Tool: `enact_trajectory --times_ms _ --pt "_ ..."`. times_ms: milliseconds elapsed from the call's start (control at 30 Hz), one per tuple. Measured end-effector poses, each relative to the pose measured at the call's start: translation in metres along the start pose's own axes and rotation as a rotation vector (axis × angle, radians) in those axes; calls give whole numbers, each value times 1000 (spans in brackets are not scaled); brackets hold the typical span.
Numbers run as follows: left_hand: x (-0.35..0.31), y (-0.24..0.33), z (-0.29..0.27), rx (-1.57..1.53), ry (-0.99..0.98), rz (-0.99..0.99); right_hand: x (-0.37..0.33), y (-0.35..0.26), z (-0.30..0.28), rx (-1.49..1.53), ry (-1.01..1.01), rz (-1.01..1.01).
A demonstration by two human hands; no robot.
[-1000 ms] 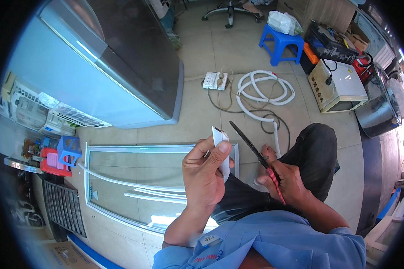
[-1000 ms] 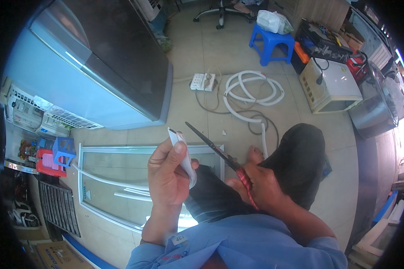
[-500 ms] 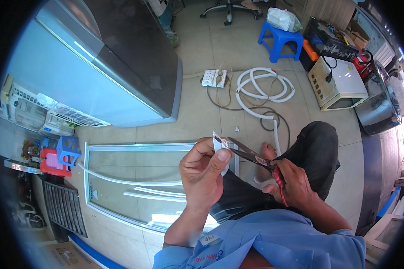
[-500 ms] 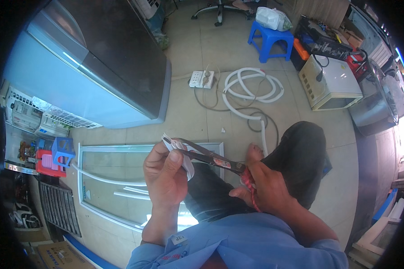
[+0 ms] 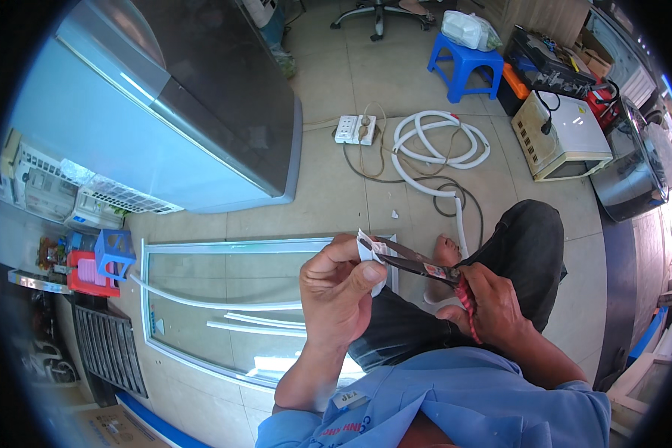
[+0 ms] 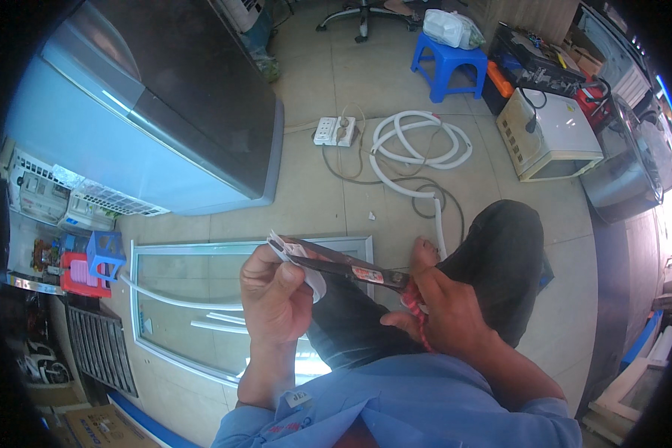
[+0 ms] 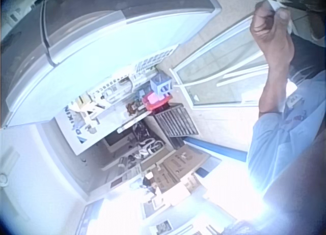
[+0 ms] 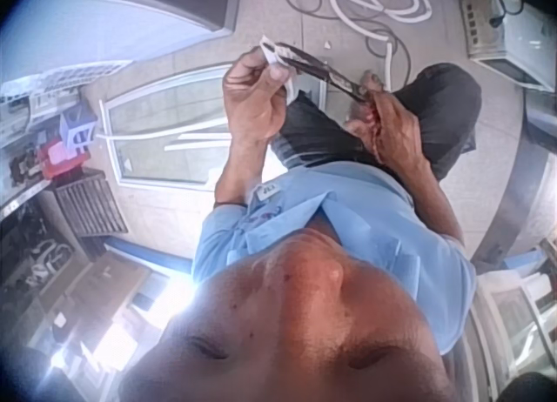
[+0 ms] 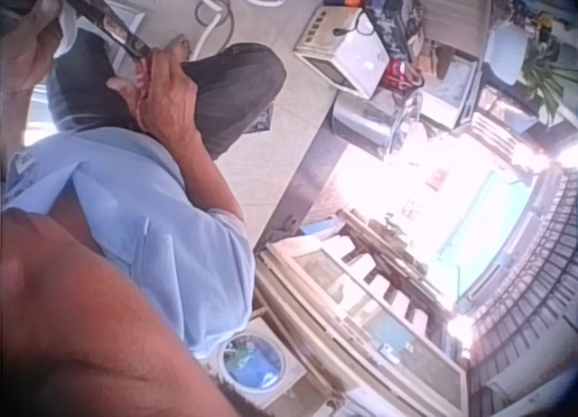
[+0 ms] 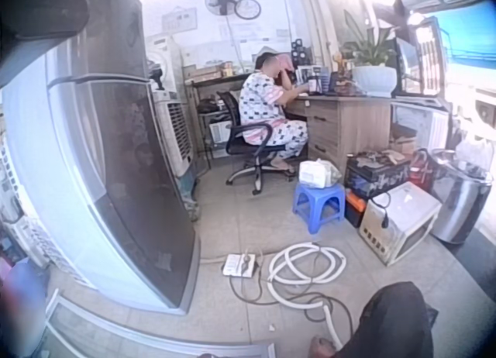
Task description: The person sits on the floor and uses scissors to cut small white plastic corner pieces, fitting them into the corners of a glass display case frame. The person then uses a power drill to secure the frame components.
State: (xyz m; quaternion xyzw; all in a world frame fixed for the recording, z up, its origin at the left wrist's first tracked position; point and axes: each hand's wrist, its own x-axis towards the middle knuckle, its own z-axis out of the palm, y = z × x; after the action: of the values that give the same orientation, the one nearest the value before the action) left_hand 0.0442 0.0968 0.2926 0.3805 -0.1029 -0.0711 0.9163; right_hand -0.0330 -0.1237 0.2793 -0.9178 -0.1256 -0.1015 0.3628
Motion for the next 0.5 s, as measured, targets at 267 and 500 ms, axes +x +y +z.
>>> enact_trajectory --times_ms 267,500 --pt "-1 -4 2 -37 44 -36 -1 2 -3 -46 -53 21" --pt "1 -4 5 -74 92 27 -1 5 2 -48 94 5"
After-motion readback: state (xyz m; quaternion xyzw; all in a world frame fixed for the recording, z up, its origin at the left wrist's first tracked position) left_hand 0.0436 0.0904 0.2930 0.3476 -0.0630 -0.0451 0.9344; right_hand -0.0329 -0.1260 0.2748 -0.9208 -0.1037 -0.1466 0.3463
